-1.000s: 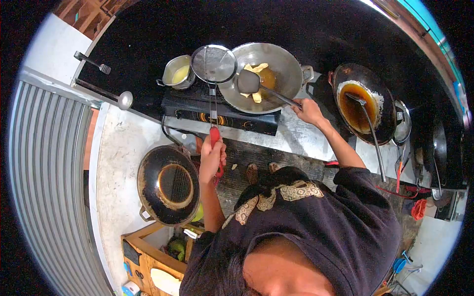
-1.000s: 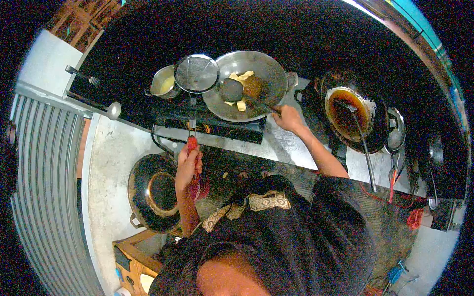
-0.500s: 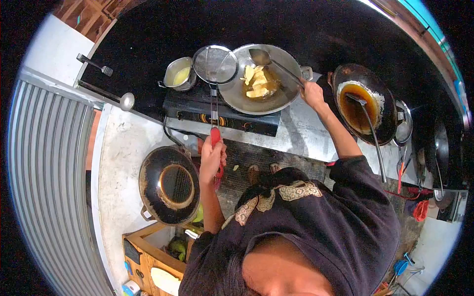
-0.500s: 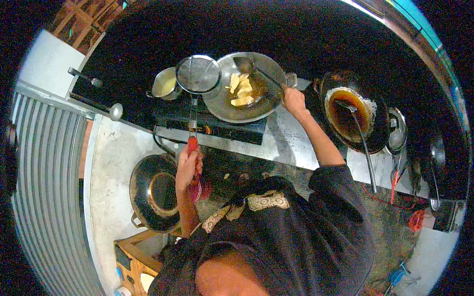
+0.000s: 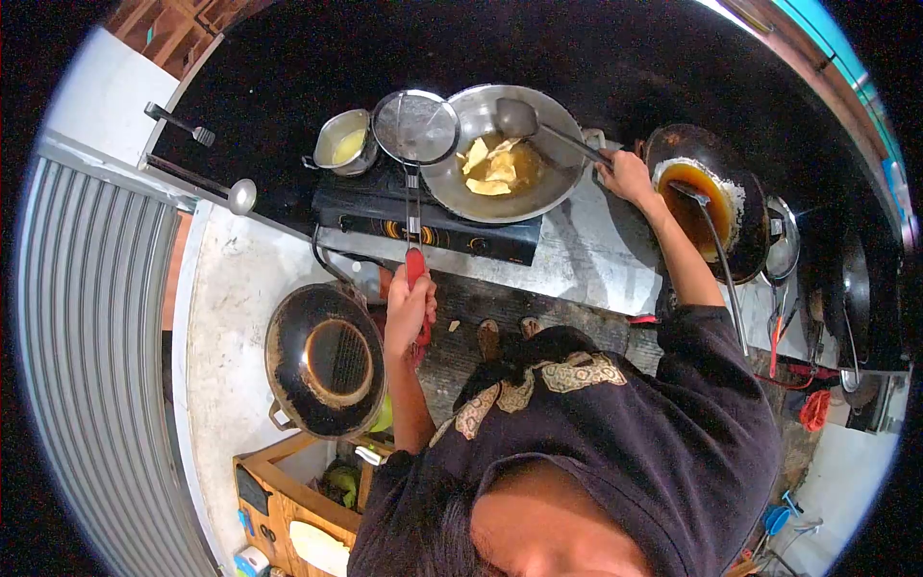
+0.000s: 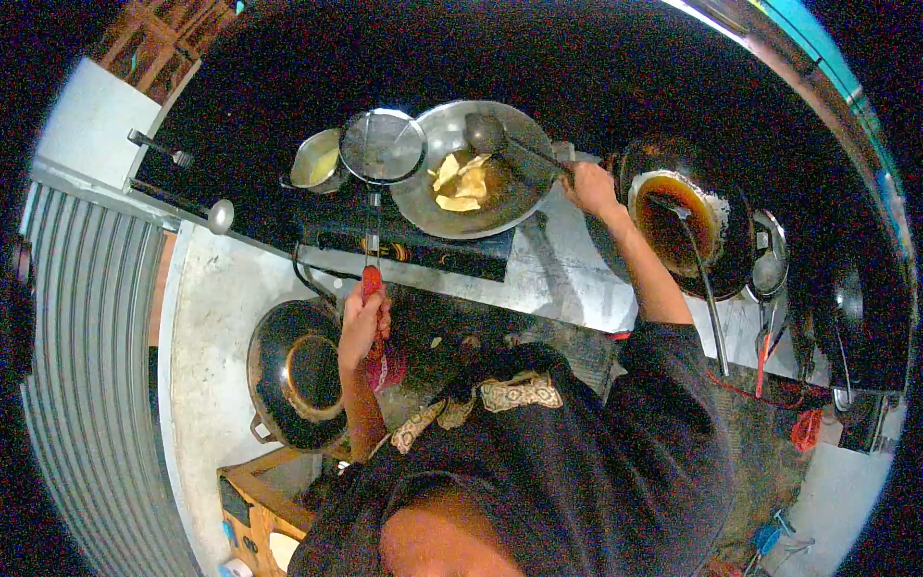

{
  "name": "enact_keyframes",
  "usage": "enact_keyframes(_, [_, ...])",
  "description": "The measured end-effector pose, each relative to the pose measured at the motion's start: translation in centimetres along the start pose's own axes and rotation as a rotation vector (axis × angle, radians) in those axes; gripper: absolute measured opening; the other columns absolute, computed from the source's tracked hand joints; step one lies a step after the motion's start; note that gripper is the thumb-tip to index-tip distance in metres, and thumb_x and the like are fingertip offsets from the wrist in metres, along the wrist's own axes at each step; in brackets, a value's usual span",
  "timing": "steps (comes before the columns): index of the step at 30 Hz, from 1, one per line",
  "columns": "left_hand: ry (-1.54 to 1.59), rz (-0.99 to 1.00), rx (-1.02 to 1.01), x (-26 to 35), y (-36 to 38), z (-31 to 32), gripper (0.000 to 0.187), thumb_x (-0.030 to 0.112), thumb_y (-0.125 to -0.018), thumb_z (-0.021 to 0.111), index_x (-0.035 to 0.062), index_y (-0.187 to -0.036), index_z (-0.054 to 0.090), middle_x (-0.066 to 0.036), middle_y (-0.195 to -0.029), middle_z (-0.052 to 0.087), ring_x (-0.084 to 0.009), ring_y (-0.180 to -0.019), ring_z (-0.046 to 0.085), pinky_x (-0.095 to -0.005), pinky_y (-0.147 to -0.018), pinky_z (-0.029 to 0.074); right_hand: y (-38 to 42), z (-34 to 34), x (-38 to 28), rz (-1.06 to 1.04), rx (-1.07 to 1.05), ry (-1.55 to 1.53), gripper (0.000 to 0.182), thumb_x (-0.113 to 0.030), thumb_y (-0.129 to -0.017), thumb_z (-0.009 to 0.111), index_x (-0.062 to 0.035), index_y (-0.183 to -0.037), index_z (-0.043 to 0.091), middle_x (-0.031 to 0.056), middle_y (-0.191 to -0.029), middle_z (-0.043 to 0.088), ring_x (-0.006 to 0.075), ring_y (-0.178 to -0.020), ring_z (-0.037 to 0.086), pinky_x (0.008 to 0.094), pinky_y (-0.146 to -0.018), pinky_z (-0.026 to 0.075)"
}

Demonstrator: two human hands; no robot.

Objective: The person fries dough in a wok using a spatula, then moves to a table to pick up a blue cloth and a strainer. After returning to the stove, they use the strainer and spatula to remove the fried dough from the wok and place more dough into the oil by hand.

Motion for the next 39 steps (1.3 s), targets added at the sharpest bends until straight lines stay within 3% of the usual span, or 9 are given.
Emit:
enact_keyframes(7, [-0.08, 0.03, 0.031, -0.4, -0.4, -0.5, 0.008, 0.012, -0.089, 0.042, 0.0057, -0.094, 0.043, -0.001, -0.069, 0.046, -0.0077, -0.05, 0.044, -0.0251, -0.04, 0.037, -1.9, 0.6, 3.7, 0.14, -0.026, 0.127, 0.033, -0.028, -0.079, 0.06, -0.004, -0.1, 0.065, 0.0236, -0.087, 0.063, 0.0373, -0.085, 0.061, 0.0446, -0.077, 0.048])
enact_keyframes(10, [-0.129, 0.0, 0.087, -0.8, -0.6, -0.6, 0.01, 0.013, -0.089, 0.043, 0.0046, -0.094, 0.043, -0.002, -0.069, 0.047, -0.0083, -0.049, 0.044, -0.0253, -0.04, 0.038, -1.9, 1.8, 4.6, 0.227, -0.151, 0.112, 0.031, -0.028, -0.08, 0.059, -0.0031, -0.096, 0.066, 0.0227, -0.084, 0.064, 0.0367, -0.085, 0.062, 0.0429, -0.077, 0.048])
enact_keyframes(13, [-0.189, 0.037, 0.094, -0.3, -0.7, -0.4, 0.011, 0.014, -0.089, 0.044, 0.0041, -0.093, 0.043, -0.002, -0.067, 0.047, -0.0082, -0.047, 0.044, -0.0252, -0.039, 0.037, -1.5, 3.2, 4.9, 0.21, -0.276, -0.047, 0.031, -0.029, -0.081, 0.059, -0.0001, -0.089, 0.066, 0.0179, -0.069, 0.063, 0.0315, -0.064, 0.063, 0.0393, -0.06, 0.049])
enact_keyframes(16, [-0.236, 0.027, 0.102, -0.9, -1.2, -0.7, 0.012, 0.014, -0.09, 0.044, 0.0039, -0.094, 0.043, -0.001, -0.065, 0.047, -0.0081, -0.046, 0.044, -0.0251, -0.039, 0.037, 0.6, 3.2, 3.7, 0.344, -0.511, -0.405, 0.034, -0.03, -0.081, 0.059, 0.0031, -0.075, 0.063, 0.0099, -0.056, 0.054, 0.0194, -0.042, 0.05, 0.0325, -0.041, 0.04])
enact_keyframes(17, [-0.217, 0.025, 0.107, -0.9, -1.2, -0.8, 0.011, 0.014, -0.09, 0.044, 0.004, -0.095, 0.043, -0.001, -0.065, 0.047, -0.008, -0.046, 0.044, -0.0251, -0.039, 0.037, 1.2, 3.6, 3.2, 0.394, -0.583, -0.533, 0.035, -0.029, -0.083, 0.059, 0.0021, -0.068, 0.056, 0.0046, -0.054, 0.048, 0.009, -0.037, 0.037, 0.0257, -0.032, 0.029])
enact_keyframes(21, [-0.2, 0.053, 0.102, -0.6, -1.5, -0.6, 0.011, 0.014, -0.09, 0.044, 0.0043, -0.095, 0.043, -0.001, -0.065, 0.047, -0.0079, -0.046, 0.044, -0.0249, -0.039, 0.038, 2.9, 5.4, 1.3, 0.534, -0.751, -0.79, 0.026, -0.024, -0.088, 0.053, 0.0004, -0.079, 0.053, 0.0025, -0.055, 0.046, 0.0066, -0.037, 0.032, 0.0233, -0.034, 0.025])
enact_keyframes(25, [-0.211, 0.036, 0.098, -1.0, -1.6, -0.9, 0.01, 0.013, -0.09, 0.044, 0.0044, -0.095, 0.043, -0.001, -0.065, 0.047, -0.008, -0.047, 0.045, -0.0249, -0.039, 0.038, 3.5, 7.5, -1.5, 0.593, -0.82, -0.988, 0.021, -0.023, -0.09, 0.052, -0.005, -0.078, 0.051, 0.0006, -0.056, 0.045, 0.0058, -0.038, 0.03, 0.0227, -0.035, 0.024])
enact_keyframes(33, [-0.246, 0.015, 0.103, -0.3, -0.9, -1.2, 0.01, 0.013, -0.089, 0.042, 0.005, -0.094, 0.043, -0.001, -0.065, 0.047, -0.0081, -0.047, 0.045, -0.0253, -0.038, 0.038, 1.6, 12.1, -3.6, 0.577, -0.517, -1.002, 0.03, -0.026, -0.087, 0.058, -0.0062, -0.067, 0.049, 0.0024, -0.054, 0.046, 0.0087, -0.037, 0.035, 0.0252, -0.033, 0.026])
enact_keyframes(39, [-0.255, 0.043, 0.119, -0.6, -0.7, -1.6, 0.009, 0.013, -0.088, 0.042, 0.0064, -0.094, 0.043, -0.001, -0.065, 0.046, -0.0088, -0.047, 0.045, -0.0247, -0.039, 0.038, 0.4, 14.9, -3.9, 0.536, -0.42, -1.056, 0.024, -0.026, -0.088, 0.056, -0.0039, -0.079, 0.06, 0.0024, -0.055, 0.046, 0.0095, -0.038, 0.036, 0.0256, -0.033, 0.026])
Point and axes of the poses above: each hand's wrist, its own y-axis away from the middle knuckle, its own z-axis out of the palm, x = y × z, the point moved 7 cm from there along -y, towards the middle knuckle
